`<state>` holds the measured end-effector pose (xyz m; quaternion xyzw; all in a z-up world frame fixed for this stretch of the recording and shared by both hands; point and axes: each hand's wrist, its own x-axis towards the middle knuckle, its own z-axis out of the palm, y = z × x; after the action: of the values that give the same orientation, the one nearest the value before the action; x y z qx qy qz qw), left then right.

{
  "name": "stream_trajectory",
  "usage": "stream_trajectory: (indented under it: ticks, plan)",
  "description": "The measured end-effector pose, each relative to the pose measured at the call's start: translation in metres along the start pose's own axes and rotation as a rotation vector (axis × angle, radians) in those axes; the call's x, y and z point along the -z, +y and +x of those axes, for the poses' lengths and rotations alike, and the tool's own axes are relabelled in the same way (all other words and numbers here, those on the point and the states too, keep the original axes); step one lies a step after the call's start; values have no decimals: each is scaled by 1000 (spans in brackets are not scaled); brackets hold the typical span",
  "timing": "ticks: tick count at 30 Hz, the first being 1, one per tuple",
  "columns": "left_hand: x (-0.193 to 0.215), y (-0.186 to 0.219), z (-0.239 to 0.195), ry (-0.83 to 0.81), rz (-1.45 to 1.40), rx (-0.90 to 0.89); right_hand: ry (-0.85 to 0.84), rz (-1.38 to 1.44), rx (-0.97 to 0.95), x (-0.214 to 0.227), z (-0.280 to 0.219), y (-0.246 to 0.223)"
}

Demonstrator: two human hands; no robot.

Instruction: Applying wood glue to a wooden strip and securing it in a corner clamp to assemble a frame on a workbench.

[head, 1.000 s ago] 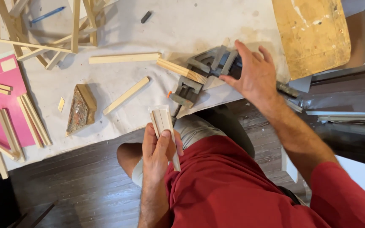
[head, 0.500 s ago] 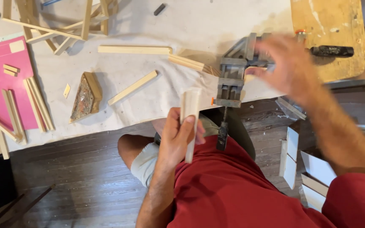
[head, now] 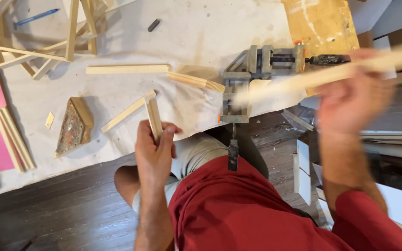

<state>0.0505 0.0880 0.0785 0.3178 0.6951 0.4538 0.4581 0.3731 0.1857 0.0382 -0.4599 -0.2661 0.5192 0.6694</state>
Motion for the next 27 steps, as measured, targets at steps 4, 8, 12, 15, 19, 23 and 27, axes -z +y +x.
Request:
stream_trajectory:
  ticks: [4, 8, 12, 15, 19, 23, 27]
  plan:
    - [-2, 2, 47, -34, 428, -138, -188, -274, 730, 78, 31, -4]
    - [-18, -32, 113, -219, 667, -450, -683, -949, 1273, -4, 34, -54]
    - [-30, -67, 146, -208, 814, -549, -805, -1151, 1022, -26, 44, -37]
    - [-41, -74, 143, -158, 789, -606, -850, -1241, 853, -35, 54, -21]
    - [-57, -82, 126, -256, 685, -679, -980, -1413, 672, -46, 69, 0]
    - [-60, -74, 120, -311, 594, -553, -989, -1600, 678, -37, 88, 29]
    - [-62, -78, 121, -303, 563, -571, -983, -1660, 606, -45, 88, 34]
